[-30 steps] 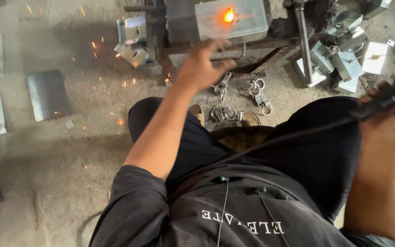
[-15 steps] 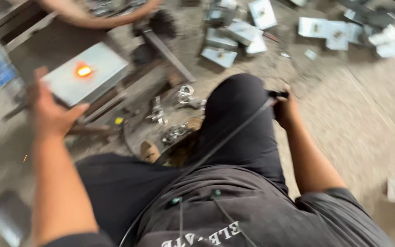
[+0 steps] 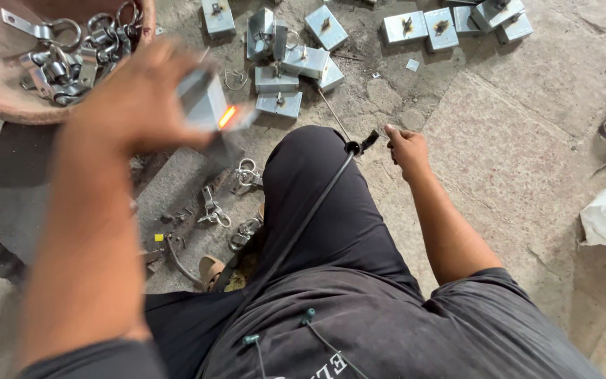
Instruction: The person sits on the floor and uses a welding torch to attach metal rings to small metal plates. They repeatedly pick up plates and rings, position them, weld them together, and place the finished pieces on the floor.
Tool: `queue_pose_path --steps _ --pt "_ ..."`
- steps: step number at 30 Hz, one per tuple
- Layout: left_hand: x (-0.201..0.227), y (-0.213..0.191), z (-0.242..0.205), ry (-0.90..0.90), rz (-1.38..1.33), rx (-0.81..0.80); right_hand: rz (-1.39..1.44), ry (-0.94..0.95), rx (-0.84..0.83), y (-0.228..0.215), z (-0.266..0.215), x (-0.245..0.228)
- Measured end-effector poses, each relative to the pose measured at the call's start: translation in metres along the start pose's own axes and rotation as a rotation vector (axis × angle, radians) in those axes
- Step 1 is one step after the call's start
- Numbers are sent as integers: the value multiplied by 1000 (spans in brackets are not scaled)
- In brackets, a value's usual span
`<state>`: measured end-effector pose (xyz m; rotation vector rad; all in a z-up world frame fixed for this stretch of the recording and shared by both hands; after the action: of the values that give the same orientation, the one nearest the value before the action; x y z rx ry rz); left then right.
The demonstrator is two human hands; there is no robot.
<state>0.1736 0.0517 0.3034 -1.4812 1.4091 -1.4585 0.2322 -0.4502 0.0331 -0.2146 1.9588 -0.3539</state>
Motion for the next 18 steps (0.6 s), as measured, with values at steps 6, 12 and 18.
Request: queue_pose_path --steps 6,12,18 --pt "80 67 100 115 -72 978 47 -48 10 -17 -17 -28" --pt "73 142 36 190 -351 713 178 -144 8 -21 -34 -59" --pt "-1 178 -112 -244 -536 468 167 -337 13 9 -54 -111"
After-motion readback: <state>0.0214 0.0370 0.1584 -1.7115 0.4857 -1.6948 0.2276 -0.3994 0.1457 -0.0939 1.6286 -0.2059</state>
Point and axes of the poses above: each hand's wrist, its own z-axis towards the middle knuckle, its own y-axis out of the palm, x = y × z, the point moved 2 cm from there along z, towards the middle knuckle, and after that the axes turned 1 degree about -x, right-handed, at the moved point
